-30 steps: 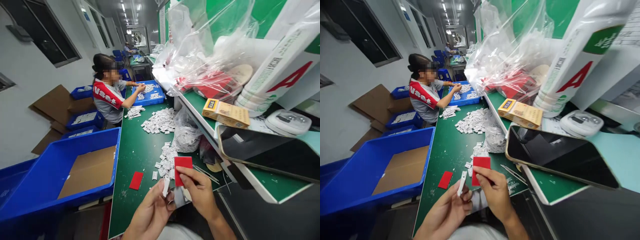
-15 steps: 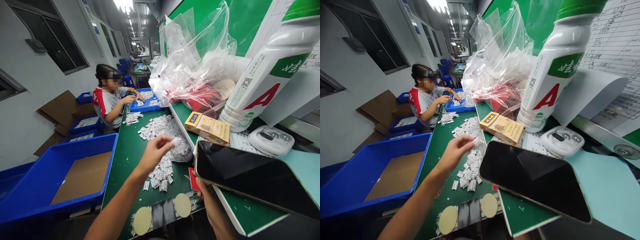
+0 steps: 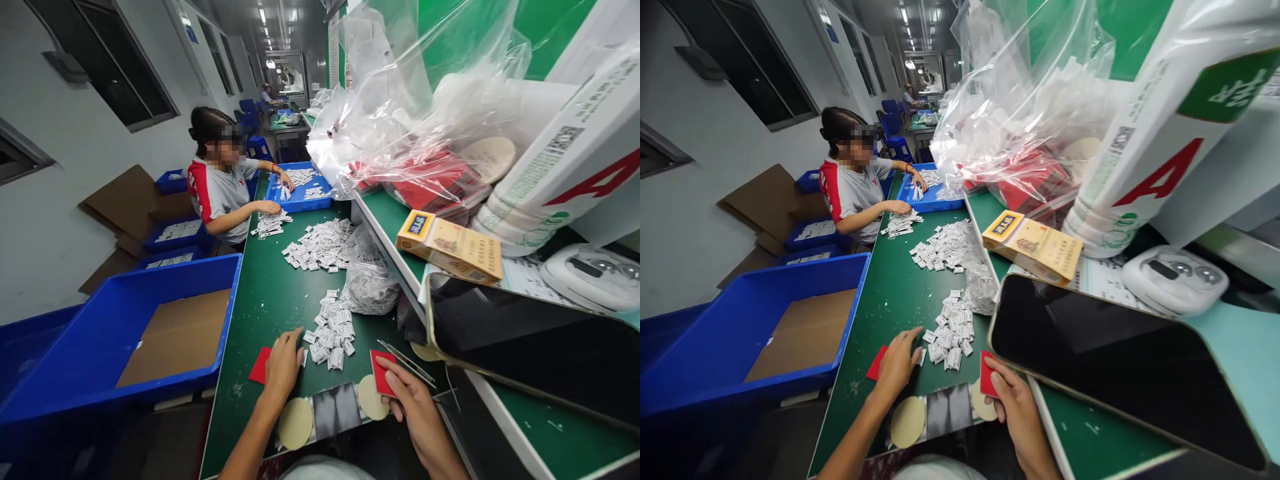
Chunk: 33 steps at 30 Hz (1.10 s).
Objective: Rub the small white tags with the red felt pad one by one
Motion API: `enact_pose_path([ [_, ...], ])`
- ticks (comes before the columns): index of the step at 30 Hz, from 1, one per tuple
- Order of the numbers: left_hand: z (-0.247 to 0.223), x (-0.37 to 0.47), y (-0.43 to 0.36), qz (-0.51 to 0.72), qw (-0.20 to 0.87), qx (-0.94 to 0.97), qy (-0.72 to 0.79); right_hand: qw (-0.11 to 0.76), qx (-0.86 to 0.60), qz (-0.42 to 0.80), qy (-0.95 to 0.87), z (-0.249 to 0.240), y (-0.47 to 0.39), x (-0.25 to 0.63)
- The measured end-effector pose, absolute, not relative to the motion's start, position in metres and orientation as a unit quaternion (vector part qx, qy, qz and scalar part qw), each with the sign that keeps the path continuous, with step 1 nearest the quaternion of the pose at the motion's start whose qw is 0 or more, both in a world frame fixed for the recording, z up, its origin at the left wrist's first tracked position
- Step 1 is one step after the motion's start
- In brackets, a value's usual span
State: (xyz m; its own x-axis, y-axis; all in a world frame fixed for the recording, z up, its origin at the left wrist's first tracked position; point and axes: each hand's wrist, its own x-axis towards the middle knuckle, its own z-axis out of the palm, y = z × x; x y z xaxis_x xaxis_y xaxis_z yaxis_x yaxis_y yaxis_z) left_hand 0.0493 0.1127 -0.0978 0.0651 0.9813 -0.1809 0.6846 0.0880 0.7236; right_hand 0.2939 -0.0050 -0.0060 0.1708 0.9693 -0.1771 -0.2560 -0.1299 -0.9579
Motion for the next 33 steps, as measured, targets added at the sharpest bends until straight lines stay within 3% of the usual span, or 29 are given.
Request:
enact_pose_path([
  [7, -0.102, 0.048, 0.128, 0.316, 0.504, 0.56, 0.577, 0.522, -0.541, 0.578, -0.319, -0.038, 0.0, 0.26],
  [10, -0.078, 0.037, 0.097, 0.388, 0.585, 0.46, 0.544, 0.522, -0.513, 0.587, -0.348, -0.029, -0.004, 0.248],
  [14, -0.03, 0.027, 0.037, 0.425, 0.696, 0.325, 0.479, 0.45, -0.376, 0.638, -0.498, 0.0, 0.007, 0.228],
  [17, 0.003, 0.026, 0.011, 0.431, 0.811, 0.135, 0.372, 0.497, -0.481, 0.509, -0.513, 0.023, 0.023, 0.213],
  [19, 0.015, 0.026, 0.006, 0.425, 0.844, 0.056, 0.322, 0.462, -0.413, 0.543, -0.567, 0.031, 0.029, 0.206],
  [22, 0.021, 0.023, 0.007, 0.463, 0.803, 0.078, 0.368, 0.462, -0.437, 0.508, -0.581, 0.034, 0.028, 0.199],
  [25, 0.02, 0.02, 0.005, 0.534, 0.673, 0.202, 0.47, 0.515, -0.549, 0.431, -0.498, 0.032, 0.021, 0.194],
  [29, 0.021, 0.021, -0.008, 0.618, 0.484, 0.28, 0.553, 0.446, -0.437, 0.513, -0.589, 0.037, 0.011, 0.181],
  [33, 0.025, 0.019, -0.022, 0.64, 0.479, 0.224, 0.557, 0.49, -0.49, 0.454, -0.56, 0.046, 0.01, 0.172],
])
